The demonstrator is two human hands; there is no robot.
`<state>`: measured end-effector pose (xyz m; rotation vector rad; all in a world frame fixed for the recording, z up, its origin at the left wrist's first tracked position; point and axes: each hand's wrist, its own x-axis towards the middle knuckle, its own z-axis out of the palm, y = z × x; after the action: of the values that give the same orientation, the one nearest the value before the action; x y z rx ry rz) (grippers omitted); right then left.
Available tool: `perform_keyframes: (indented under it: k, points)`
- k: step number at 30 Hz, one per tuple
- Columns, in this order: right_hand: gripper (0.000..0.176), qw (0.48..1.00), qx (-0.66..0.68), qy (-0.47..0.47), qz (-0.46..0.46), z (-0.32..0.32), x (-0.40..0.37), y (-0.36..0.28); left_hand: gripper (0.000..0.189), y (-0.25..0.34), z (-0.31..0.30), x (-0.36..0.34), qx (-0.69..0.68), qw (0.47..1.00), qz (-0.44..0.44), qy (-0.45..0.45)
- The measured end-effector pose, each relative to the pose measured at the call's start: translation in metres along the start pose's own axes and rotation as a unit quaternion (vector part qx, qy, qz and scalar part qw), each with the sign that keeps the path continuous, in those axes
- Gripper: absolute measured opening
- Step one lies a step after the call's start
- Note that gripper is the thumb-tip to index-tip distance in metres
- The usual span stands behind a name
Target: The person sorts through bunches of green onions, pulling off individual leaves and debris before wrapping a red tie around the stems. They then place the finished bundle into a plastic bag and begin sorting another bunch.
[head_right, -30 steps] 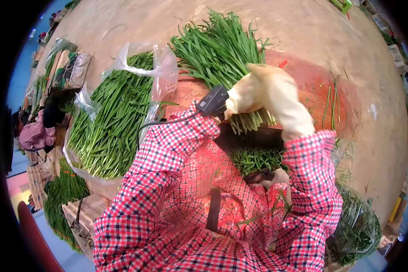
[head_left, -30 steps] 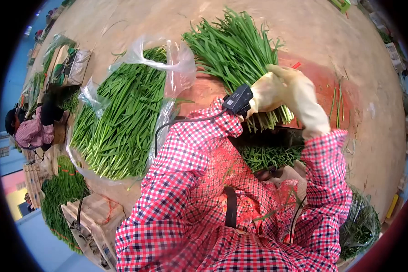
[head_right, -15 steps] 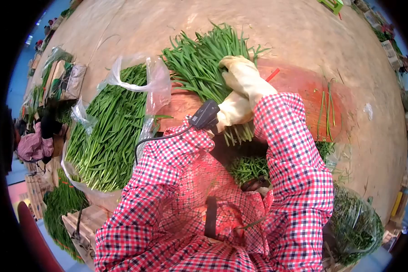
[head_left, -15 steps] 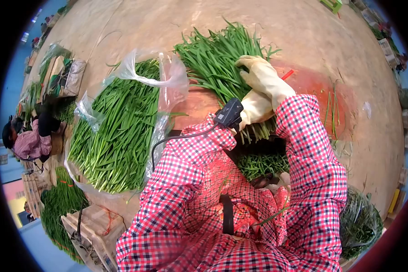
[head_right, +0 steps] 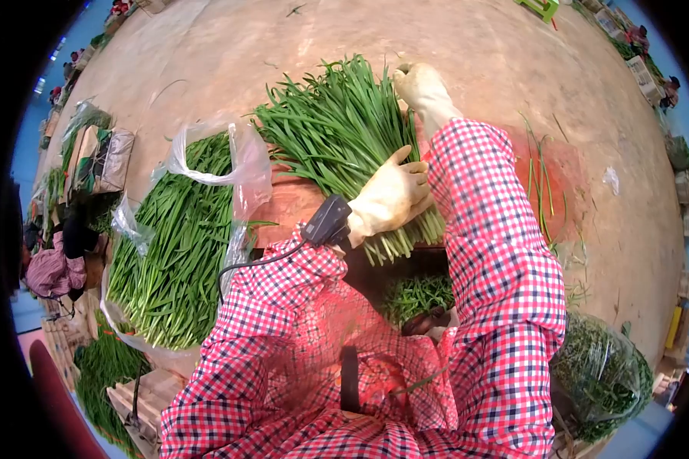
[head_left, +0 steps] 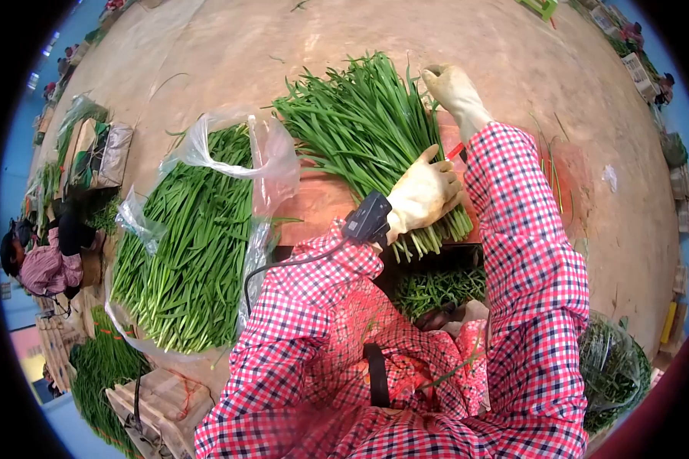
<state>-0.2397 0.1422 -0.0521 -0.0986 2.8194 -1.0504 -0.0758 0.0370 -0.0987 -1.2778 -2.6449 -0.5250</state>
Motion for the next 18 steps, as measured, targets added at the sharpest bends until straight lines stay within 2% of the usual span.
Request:
perform_keyframes:
  k: [1, 2, 3, 4, 5, 6, 7, 9, 10, 12, 14, 15, 16, 18]
  points:
    - [0.044, 0.999, -0.021, -0.007, 0.022, 0.008, 0.01, 0.001, 0.017, -0.002, 0.01, -0.002, -0.055, 0.998, -0.012, 0.013]
    - [0.047, 0.998, -0.042, -0.015, 0.044, 0.015, 0.014, 0.0, 0.021, -0.006, 0.036, -0.006, -0.309, 0.949, -0.053, 0.04]
    - [0.05, 0.993, -0.049, -0.039, 0.104, 0.019, 0.018, -0.007, 0.025, -0.012, 0.07, -0.011, -0.542, 0.833, -0.091, 0.064]
    - [0.05, 0.993, -0.042, -0.035, 0.1, 0.025, 0.025, -0.003, 0.034, -0.008, 0.052, -0.006, -0.334, 0.939, -0.07, 0.045]
    - [0.051, 0.994, -0.036, -0.032, 0.098, 0.032, 0.031, 0.001, 0.044, -0.005, 0.033, -0.001, -0.108, 0.992, -0.047, 0.038]
    - [0.051, 0.994, -0.029, -0.03, 0.096, 0.038, 0.035, 0.007, 0.035, -0.007, 0.042, -0.001, -0.274, 0.954, -0.066, 0.103]
    - [0.046, 0.988, 0.06, -0.009, 0.141, 0.034, 0.028, -0.003, 0.028, -0.01, 0.058, -0.002, -0.431, 0.883, -0.084, 0.164]
    - [0.041, 0.979, 0.111, -0.014, 0.171, 0.03, 0.038, 0.007, 0.017, -0.005, 0.041, -0.002, -0.324, 0.931, -0.049, 0.161]
    - [0.038, 0.973, 0.136, -0.015, 0.187, 0.028, 0.041, 0.011, 0.017, -0.001, 0.004, 0.002, -0.045, 0.995, 0.009, 0.086]
    - [0.035, 0.98, 0.147, 0.001, 0.132, 0.013, 0.039, 0.013, 0.015, 0.005, -0.015, 0.002, -0.044, 0.998, 0.002, 0.041]
    - [0.034, 0.985, 0.161, 0.013, 0.064, -0.001, 0.038, 0.021, 0.017, 0.004, -0.006, 0.004, -0.043, 0.995, 0.003, 0.094]
    - [0.033, 0.981, 0.19, 0.035, -0.005, -0.005, 0.034, 0.026, 0.018, 0.003, -0.003, 0.003, -0.038, 0.998, -0.005, 0.058]
    - [0.034, 0.984, 0.173, 0.041, -0.008, -0.01, 0.029, 0.024, 0.019, 0.004, -0.008, 0.003, -0.032, 0.999, -0.011, 0.022]
    - [0.034, 0.989, 0.139, 0.054, -0.014, -0.023, 0.021, 0.02, 0.019, 0.002, -0.005, 0.002, -0.024, 1.0, -0.008, 0.016]
